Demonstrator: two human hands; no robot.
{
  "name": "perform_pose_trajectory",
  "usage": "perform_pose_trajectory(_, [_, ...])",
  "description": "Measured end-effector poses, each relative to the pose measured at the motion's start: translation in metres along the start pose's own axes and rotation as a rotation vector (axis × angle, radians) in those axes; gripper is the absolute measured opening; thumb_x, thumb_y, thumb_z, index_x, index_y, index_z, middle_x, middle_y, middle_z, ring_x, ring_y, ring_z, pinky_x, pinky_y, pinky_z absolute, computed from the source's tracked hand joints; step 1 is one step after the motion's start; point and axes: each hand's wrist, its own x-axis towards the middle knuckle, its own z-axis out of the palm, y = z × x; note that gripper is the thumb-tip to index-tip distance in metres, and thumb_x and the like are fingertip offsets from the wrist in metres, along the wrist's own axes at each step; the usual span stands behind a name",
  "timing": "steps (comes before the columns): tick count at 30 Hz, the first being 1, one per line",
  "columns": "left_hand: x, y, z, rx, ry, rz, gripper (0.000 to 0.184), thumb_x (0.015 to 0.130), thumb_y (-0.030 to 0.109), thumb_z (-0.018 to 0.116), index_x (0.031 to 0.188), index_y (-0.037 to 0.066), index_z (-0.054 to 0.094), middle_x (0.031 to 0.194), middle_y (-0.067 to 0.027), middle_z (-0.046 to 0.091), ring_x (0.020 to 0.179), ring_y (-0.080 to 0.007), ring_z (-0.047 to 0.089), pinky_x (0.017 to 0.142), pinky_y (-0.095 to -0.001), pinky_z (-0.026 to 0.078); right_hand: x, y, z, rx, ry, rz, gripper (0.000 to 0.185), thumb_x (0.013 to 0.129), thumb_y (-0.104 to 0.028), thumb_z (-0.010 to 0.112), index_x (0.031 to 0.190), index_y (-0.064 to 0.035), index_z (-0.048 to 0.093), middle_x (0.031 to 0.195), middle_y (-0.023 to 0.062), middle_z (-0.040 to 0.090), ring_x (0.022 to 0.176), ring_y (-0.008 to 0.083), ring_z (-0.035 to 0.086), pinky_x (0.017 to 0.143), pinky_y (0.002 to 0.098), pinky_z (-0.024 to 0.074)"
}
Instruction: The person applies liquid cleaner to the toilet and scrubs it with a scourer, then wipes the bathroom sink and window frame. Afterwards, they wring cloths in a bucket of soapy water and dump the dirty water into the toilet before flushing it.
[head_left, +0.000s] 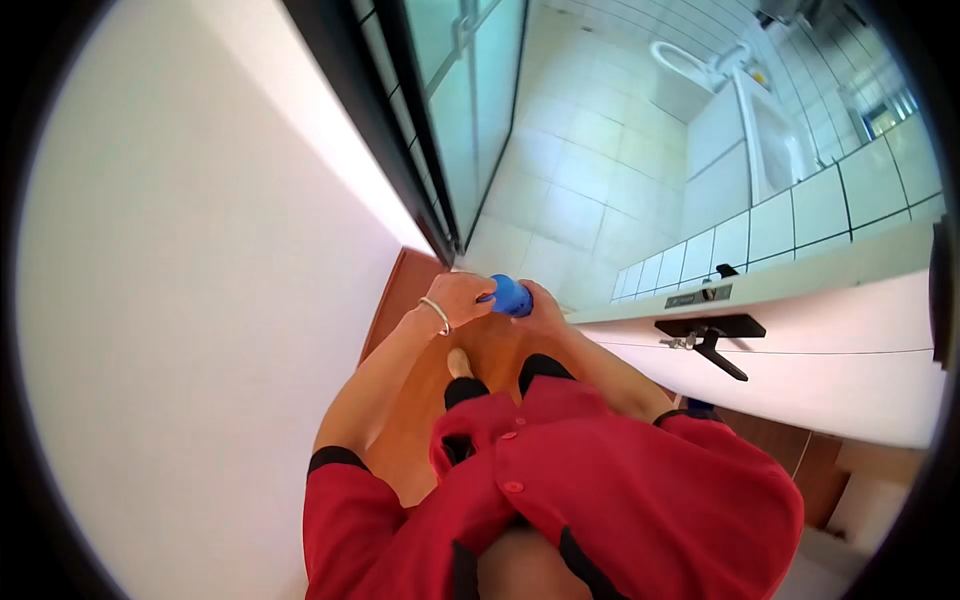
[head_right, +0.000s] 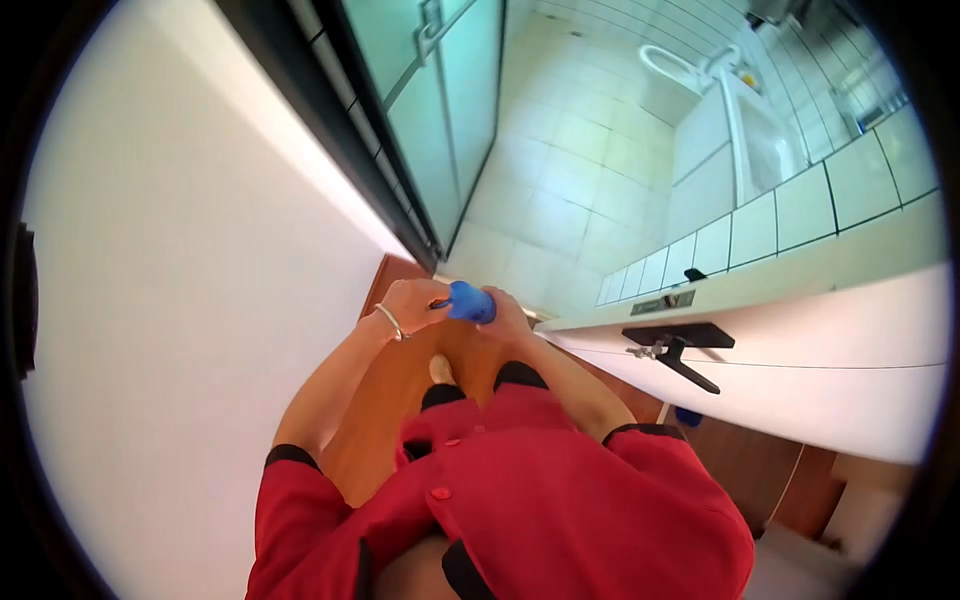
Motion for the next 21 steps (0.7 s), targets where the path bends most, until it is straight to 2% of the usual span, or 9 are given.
perform_pose_trajectory(4, [0.126,-0.04,-0.056,0.039,0.045,0.097,0.024,0.071,0.032,0.058,0.076,0.009,0.052,0.069,-0.0084,0.055,0.068,-0.0258,0.055,0.058,-0.0364,0.044,0.096,-0.01,-0.035,0.12,0.276,0.302,0.069,0.052,-0.02,0.074,0.111,-0.0068,0.039,0.1,0.0148,0.053,0.092,0.03,0.053,0.079,0.037,0.0424])
perform_pose_trajectory(6, [0.188,-0.048,-0.061,0.104,0.323,0.175,0.026,0.071,0.033,0.059,0.077,0.009,0.051,0.068,-0.0082,0.055,0.068,-0.025,0.054,0.057,-0.0366,0.045,0.138,0.002,-0.053,0.177,0.412,0.376,0.068,0.053,-0.021,0.074,0.109,-0.0061,0.039,0.097,0.015,0.055,0.09,0.0303,0.054,0.078,0.0369,0.0427])
perform_pose_trajectory(8, [0.247,-0.047,-0.073,0.023,0.347,0.181,0.026,0.072,0.031,0.061,0.072,0.008,0.049,0.064,-0.0082,0.052,0.06,-0.0272,0.053,0.05,-0.0361,0.041,0.177,0.024,-0.076,0.235,0.541,0.443,0.066,0.053,-0.022,0.074,0.108,-0.0055,0.04,0.094,0.0153,0.056,0.088,0.0307,0.054,0.076,0.0369,0.0431])
perform_pose_trajectory(10, [0.303,-0.05,-0.078,-0.243,0.269,-0.095,0.029,0.071,0.033,0.062,0.072,0.007,0.049,0.06,-0.0084,0.051,0.055,-0.027,0.05,0.048,-0.0331,0.04,0.209,0.056,-0.109,0.355,0.73,0.541,0.071,0.051,-0.025,0.075,0.108,-0.0038,0.038,0.093,0.0155,0.056,0.087,0.029,0.055,0.075,0.0361,0.0435])
perform_pose_trajectory(12, [0.369,-0.081,-0.055,-0.305,0.3,-0.086,0.032,0.07,0.034,0.063,0.072,0.006,0.049,0.056,-0.0072,0.05,0.052,-0.0234,0.049,0.048,-0.0305,0.039,0.238,0.093,-0.146,0.335,0.867,0.662,0.074,0.05,-0.028,0.076,0.107,-0.0021,0.038,0.094,0.016,0.056,0.087,0.0281,0.055,0.075,0.0358,0.0435])
perform_pose_trajectory(14, [0.443,-0.121,-0.035,-0.631,0.224,-0.392,0.032,0.072,0.033,0.062,0.067,0.004,0.048,0.058,-0.01,0.052,0.055,-0.0214,0.052,0.052,-0.0341,0.041,0.266,0.125,-0.19,0.293,0.956,0.742,0.075,0.049,-0.029,0.076,0.108,-0.0015,0.038,0.096,0.0165,0.055,0.089,0.0288,0.055,0.078,0.0366,0.0425])
perform_pose_trajectory(16, [0.519,-0.163,-0.01,-1.108,0.204,-0.713,0.033,0.072,0.033,0.063,0.068,0.004,0.048,0.059,-0.0091,0.052,0.05,-0.0195,0.049,0.048,-0.0349,0.042,0.296,0.162,-0.239,0.343,1.044,0.74,0.076,0.048,-0.029,0.076,0.109,-0.0016,0.038,0.096,0.0164,0.055,0.089,0.029,0.054,0.078,0.0369,0.0421])
perform_pose_trajectory(18, [0.584,-0.186,-0.019,-1.586,0.032,-1.024,0.034,0.072,0.034,0.063,0.071,0.004,0.049,0.063,-0.0087,0.054,0.049,-0.0219,0.051,0.046,-0.0369,0.045,0.33,0.192,-0.283,0.349,1.091,0.751,0.075,0.048,-0.028,0.076,0.108,-0.002,0.038,0.096,0.0158,0.055,0.088,0.0282,0.054,0.078,0.0364,0.0422])
perform_pose_trajectory(21, [0.675,-0.203,-0.043,-1.653,-0.051,-1.166,0.029,0.072,0.028,0.065,0.074,0.004,0.049,0.065,-0.0111,0.056,0.054,-0.0256,0.057,0.051,-0.0394,0.051,0.38,0.246,-0.344,0.41,1.131,0.738,0.073,0.048,-0.027,0.076,0.106,-0.0027,0.039,0.094,0.0144,0.055,0.086,0.0265,0.055,0.077,0.0353,0.0426])
